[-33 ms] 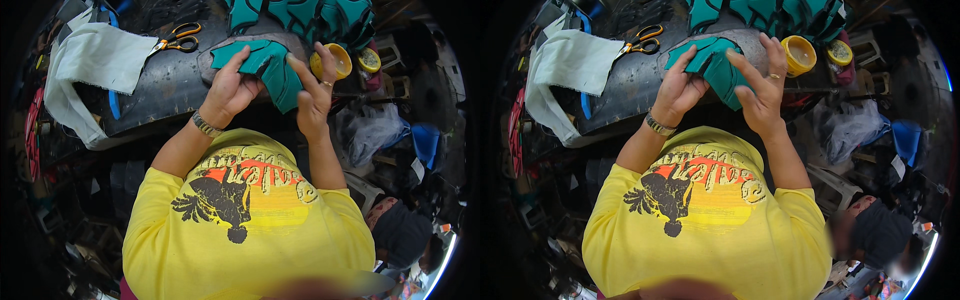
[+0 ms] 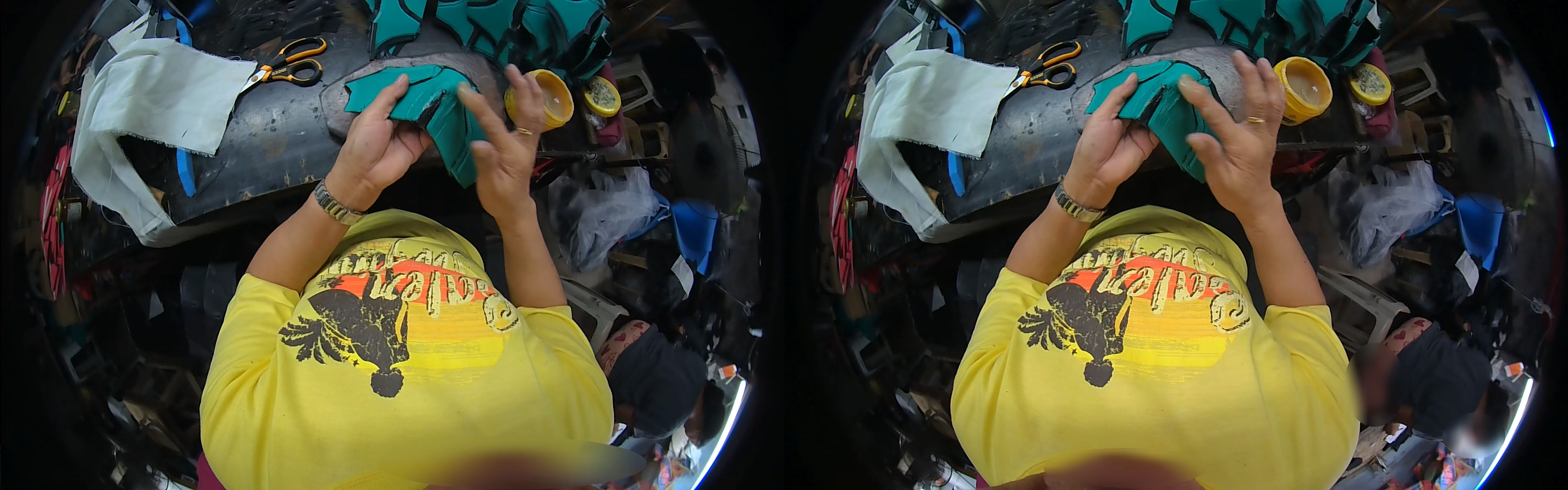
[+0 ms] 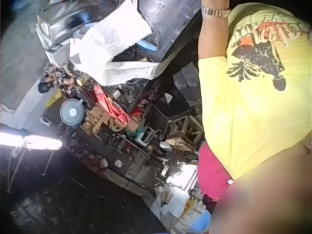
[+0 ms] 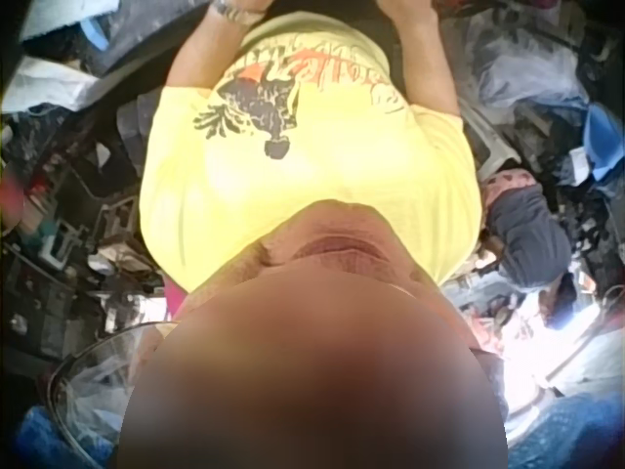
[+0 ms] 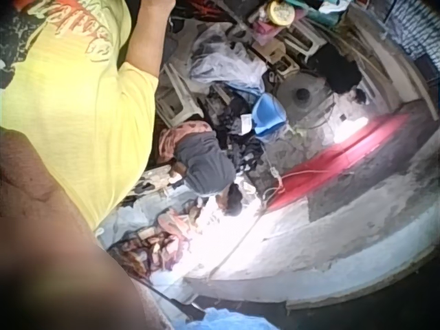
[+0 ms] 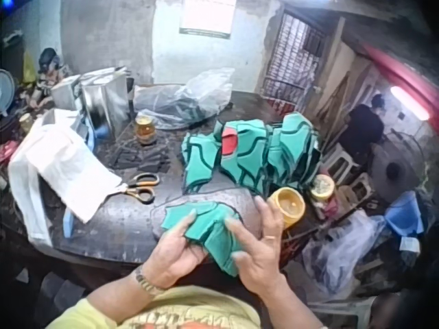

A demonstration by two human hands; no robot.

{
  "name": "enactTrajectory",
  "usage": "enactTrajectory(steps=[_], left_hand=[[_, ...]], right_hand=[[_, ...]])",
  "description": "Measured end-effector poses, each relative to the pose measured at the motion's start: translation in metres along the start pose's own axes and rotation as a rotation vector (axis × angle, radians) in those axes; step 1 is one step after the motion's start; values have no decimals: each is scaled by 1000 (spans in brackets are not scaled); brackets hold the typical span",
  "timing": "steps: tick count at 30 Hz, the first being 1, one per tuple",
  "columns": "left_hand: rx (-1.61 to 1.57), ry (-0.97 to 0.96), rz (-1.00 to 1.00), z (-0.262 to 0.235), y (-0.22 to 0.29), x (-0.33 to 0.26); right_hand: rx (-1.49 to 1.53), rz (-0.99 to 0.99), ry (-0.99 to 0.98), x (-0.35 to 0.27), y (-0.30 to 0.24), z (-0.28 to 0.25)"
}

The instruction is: The person repeatedly picks up green fabric pieces with black trim, aligns their edges, and places them on a workbench. They handle the pieces one at a time, occasionally flipping them over, and briefly open a yellow container before continuing the assembly.

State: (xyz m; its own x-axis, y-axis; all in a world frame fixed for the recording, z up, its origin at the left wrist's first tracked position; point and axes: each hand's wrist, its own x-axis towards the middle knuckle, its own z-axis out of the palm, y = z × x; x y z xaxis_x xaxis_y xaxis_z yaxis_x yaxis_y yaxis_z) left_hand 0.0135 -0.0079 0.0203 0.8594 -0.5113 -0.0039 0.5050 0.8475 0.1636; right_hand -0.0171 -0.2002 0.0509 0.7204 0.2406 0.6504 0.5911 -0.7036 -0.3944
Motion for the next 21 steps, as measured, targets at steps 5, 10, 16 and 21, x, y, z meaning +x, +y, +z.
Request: enactTrajectory(steps=[5, 10, 16, 21], left_hand=[[18, 66, 32, 1, -1, 0], [19, 123, 6, -6, 4, 1], [22, 70, 15, -11, 4, 1], [26, 183, 18, -5, 7, 1]], right_hand=[[-250, -110, -97, -9, -7, 17], [-69, -174, -143, -15, -12, 13], [-42, -51, -85, -9, -9, 12], [-105, -151, -204, -15, -10, 20]])
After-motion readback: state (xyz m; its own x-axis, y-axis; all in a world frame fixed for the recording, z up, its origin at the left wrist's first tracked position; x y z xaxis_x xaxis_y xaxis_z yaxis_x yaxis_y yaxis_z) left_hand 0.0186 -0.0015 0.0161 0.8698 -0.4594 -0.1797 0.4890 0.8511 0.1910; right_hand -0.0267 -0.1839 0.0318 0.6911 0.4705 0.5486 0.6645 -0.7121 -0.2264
